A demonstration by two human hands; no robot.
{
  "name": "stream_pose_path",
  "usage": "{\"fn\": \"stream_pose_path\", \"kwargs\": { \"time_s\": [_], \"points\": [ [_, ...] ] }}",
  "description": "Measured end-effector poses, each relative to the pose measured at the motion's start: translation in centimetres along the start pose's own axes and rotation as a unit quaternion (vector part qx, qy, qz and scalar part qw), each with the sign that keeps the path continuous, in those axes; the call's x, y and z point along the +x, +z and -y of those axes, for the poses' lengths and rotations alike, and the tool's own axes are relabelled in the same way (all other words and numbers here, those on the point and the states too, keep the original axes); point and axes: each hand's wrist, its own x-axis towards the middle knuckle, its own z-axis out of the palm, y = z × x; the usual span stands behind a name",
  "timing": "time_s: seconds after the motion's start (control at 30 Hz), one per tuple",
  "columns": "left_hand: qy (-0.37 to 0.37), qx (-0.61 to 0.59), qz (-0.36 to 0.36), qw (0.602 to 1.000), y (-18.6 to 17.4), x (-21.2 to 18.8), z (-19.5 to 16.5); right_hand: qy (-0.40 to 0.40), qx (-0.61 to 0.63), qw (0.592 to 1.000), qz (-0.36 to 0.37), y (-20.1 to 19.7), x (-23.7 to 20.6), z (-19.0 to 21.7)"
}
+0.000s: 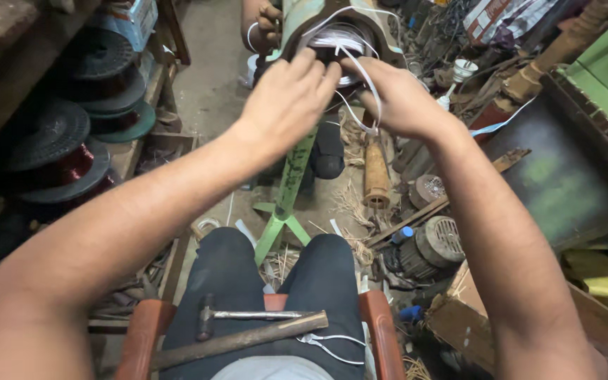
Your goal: The person sits at a green winding stand and first works a wooden rod, then loops a length of white wire by hand into a coil. They place the coil onto the reel of the stand, thread the wire end, and use a long wooden stick to wind and guide the wire onto the reel, tucking the end in place.
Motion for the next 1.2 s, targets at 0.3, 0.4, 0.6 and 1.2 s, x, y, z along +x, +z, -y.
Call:
{"fn": "stream_pose_path", "kwargs": {
  "time_s": [0.3,0.4,0.6,1.2],
  "points": [
    [0.036,-0.231,0.132,0.963,0.8,2.0,3.0,0.098,-0.129,0.986,0.043,1.4,1.6,1.9],
    [0.062,-0.21,0.138,0.966,0.8,1.6,3.6,0.09,-0.141,0.983,0.07,1.7,1.7,1.9],
    [0.06,-0.061,0.045,0.995,1.8,0.8,1.0,0.078,-0.231,0.968,0.049,2.4,1.1,1.5],
    [-0.064,0.066,-0.004,0.996,4.4,-0.1,-3.7,0.16,0.175,0.958,-0.163,4.6,-5.9,2.9]
  ]
}}
